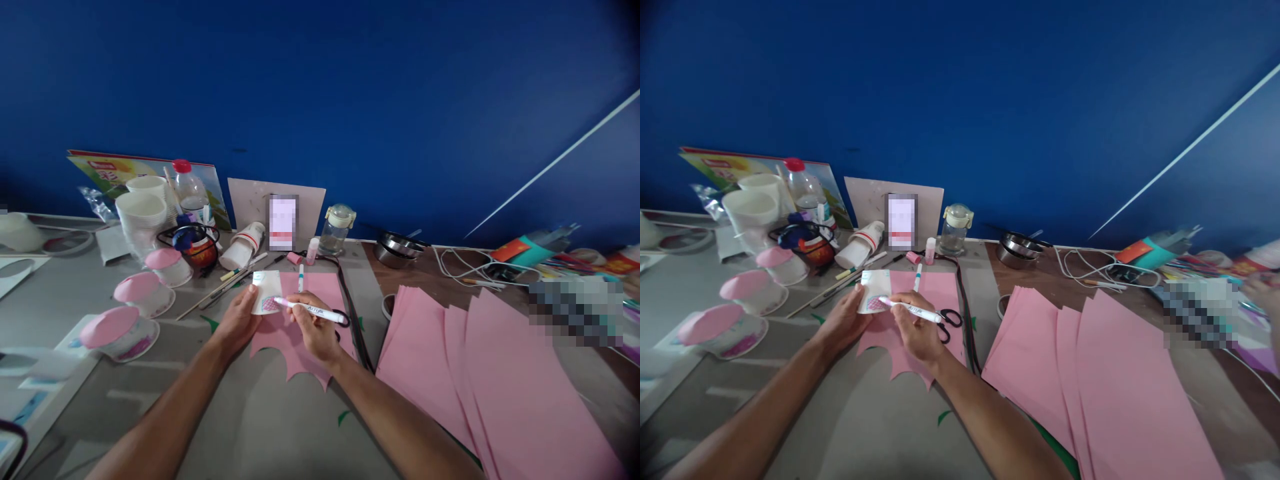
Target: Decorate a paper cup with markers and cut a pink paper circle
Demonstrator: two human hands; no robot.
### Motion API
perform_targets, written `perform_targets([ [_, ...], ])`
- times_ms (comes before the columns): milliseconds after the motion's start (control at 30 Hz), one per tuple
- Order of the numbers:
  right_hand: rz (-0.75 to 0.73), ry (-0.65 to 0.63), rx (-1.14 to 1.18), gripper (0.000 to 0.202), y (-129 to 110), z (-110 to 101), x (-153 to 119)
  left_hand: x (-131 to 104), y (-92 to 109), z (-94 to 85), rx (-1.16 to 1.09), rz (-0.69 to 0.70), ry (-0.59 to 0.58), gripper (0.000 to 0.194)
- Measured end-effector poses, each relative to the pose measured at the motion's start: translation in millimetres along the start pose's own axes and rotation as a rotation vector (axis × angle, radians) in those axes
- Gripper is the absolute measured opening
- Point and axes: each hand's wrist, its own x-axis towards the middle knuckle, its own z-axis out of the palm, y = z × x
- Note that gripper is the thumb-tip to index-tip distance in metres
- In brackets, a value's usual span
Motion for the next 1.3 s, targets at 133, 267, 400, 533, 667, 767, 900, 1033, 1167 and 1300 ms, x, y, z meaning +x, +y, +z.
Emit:
perform_targets([
  [133, -0.011, -0.003, -0.016, 0.022, -0.6, 0.0, 0.6, 0.1, 0.0, 0.0, 0.007, 0.002, -0.002, 0.035],
  [267, -0.012, 0.003, -0.025, 0.023, 0.5, -0.5, 0.3, 0.4, -0.1, -0.6, 0.014, -0.002, 0.017, 0.031],
  [400, -0.001, 0.055, -0.009, 0.023, 2.2, -1.4, -0.8, 0.9, 0.1, -1.1, 0.013, -0.002, 0.039, 0.033],
  [533, 0.009, 0.050, 0.042, 0.022, 2.3, -1.5, -1.3, 0.8, 0.4, -0.6, 0.012, -0.007, 0.034, 0.038],
  [667, -0.012, -0.005, 0.031, 0.023, 1.6, -0.5, -0.6, 0.2, 0.4, -0.1, 0.025, -0.012, 0.001, 0.035],
  [767, -0.035, -0.024, 0.017, 0.022, 1.8, 0.0, 0.0, -0.2, 0.3, 0.2, 0.026, 0.001, -0.015, 0.033],
  [900, -0.057, -0.034, 0.009, 0.020, 3.4, 0.3, 0.0, -1.0, 0.6, 1.1, 0.013, 0.001, -0.012, 0.035],
  [1033, -0.059, -0.036, -0.007, 0.020, 3.2, 0.5, 0.2, -1.3, 1.3, 1.1, 0.020, -0.002, -0.011, 0.035],
  [1167, -0.070, -0.041, -0.014, 0.019, -0.2, 0.5, 0.9, -1.2, 1.4, 0.5, 0.033, -0.001, -0.014, 0.034],
  [1300, -0.078, -0.050, -0.026, 0.018, -4.2, 0.9, 1.6, -1.5, 1.0, 1.2, 0.042, 0.007, -0.018, 0.036],
])
